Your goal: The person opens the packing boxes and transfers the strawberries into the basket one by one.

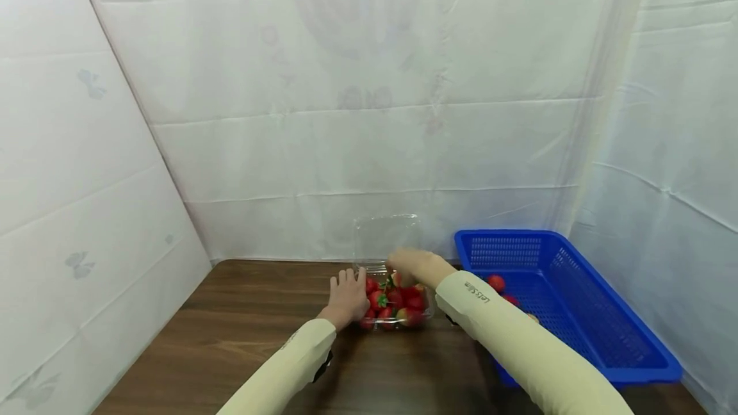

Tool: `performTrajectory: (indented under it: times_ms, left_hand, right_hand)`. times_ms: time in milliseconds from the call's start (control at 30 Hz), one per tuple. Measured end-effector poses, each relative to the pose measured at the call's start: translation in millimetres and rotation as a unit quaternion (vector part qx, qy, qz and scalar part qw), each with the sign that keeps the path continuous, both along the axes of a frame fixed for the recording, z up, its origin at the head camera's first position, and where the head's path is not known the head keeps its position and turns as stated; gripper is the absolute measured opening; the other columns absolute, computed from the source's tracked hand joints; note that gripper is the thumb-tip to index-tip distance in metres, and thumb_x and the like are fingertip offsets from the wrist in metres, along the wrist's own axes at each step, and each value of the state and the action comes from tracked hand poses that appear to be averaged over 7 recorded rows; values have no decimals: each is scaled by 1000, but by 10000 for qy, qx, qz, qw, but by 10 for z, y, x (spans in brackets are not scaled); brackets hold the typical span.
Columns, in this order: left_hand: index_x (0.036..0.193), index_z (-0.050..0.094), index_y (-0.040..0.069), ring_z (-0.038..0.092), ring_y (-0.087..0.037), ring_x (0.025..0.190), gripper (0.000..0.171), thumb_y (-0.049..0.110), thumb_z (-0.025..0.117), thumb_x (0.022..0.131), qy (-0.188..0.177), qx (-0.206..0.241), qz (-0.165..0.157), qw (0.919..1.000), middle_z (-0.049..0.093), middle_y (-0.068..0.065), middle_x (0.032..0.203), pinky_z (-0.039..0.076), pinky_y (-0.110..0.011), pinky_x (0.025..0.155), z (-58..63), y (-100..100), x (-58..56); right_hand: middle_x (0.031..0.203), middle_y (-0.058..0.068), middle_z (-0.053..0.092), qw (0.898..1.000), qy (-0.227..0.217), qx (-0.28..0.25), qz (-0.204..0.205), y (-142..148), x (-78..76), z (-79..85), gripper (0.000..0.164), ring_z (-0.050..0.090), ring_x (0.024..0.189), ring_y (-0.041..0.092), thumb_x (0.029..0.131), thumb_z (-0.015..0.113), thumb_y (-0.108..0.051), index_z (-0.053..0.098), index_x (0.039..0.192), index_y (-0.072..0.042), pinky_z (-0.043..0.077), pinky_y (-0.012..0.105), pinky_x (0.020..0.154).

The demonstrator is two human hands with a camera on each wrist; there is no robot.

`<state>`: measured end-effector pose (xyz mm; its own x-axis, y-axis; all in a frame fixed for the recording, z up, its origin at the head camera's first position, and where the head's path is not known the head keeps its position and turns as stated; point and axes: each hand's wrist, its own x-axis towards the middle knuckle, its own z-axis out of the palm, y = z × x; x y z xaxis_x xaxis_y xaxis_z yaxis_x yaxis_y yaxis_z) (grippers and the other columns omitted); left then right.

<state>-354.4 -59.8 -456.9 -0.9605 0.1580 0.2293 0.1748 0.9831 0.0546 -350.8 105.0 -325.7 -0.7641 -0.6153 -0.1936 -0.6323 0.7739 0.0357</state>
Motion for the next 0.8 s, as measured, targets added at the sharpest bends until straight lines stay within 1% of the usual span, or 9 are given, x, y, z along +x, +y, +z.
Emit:
performTrajectory:
  times_ms: [133,200,233,333,400,533,633,733,800]
  left_hand:
    - [144,45,7,44,-33,106,52,23,56,96,-6,23,-47,10000,52,-20,119,36,-48,94,-25,-30,-6]
    - [144,45,6,43,-34,106,51,22,54,97,-13,41,-85,10000,52,-20,119,36,-48,94,-29,-43,-18]
    - [143,44,6,43,-34,106,50,22,53,97,-15,58,-100,9999,52,-20,118,36,-48,94,-28,-50,-24]
    - [142,45,5,43,-34,104,48,21,53,98,2,71,-107,9999,52,-21,117,37,-49,93,-23,-78,-44]
    - [140,45,5,43,-34,103,47,20,54,97,60,90,-90,9999,52,-20,116,37,-49,93,-15,-97,-49]
    - [139,46,5,45,-34,104,47,21,56,96,90,81,-51,9999,53,-20,116,38,-49,92,-13,-129,-39]
    - [138,46,4,45,-34,103,46,19,54,95,55,149,-97,9998,53,-21,116,38,-49,92,-23,-137,-25]
    - [136,45,4,44,-34,102,44,18,53,96,44,220,-139,9997,52,-21,114,37,-49,91,-24,-135,-18]
    - [136,45,4,43,-34,101,44,18,53,95,57,212,-148,9996,52,-21,114,37,-49,91,-15,-130,-13]
  right_hand:
    - [110,13,69,9974,657,-209,206,105,-68,91,28,68,99,29,85,78,-1,72,112,-5,58,40,87]
    - [105,11,67,9935,1064,-316,263,199,-116,118,22,68,94,28,86,78,-5,72,108,-6,58,40,82]
    - [102,11,66,9914,1232,-385,220,254,-142,126,21,68,92,28,87,78,-6,71,107,-6,58,41,81]
    - [98,11,63,9826,1741,-639,-108,441,-208,151,21,66,87,28,87,78,-5,69,105,-6,58,43,76]
    - [97,13,64,9736,2125,-736,-382,581,-236,167,21,67,87,31,86,76,-2,68,105,-5,58,46,75]
    - [96,16,67,9492,2850,-940,-950,882,-257,178,11,68,89,37,89,68,1,66,97,-5,53,55,80]
    - [95,19,65,9350,3087,-1042,-1403,1113,-248,192,8,66,91,42,91,63,4,62,91,-4,49,61,81]
    - [99,25,64,9312,3033,-1010,-1754,1322,-227,215,10,65,93,47,91,59,8,61,95,0,50,64,82]
    - [101,29,62,9320,2937,-975,-1886,1447,-214,219,13,64,93,51,89,58,11,61,99,3,52,64,80]
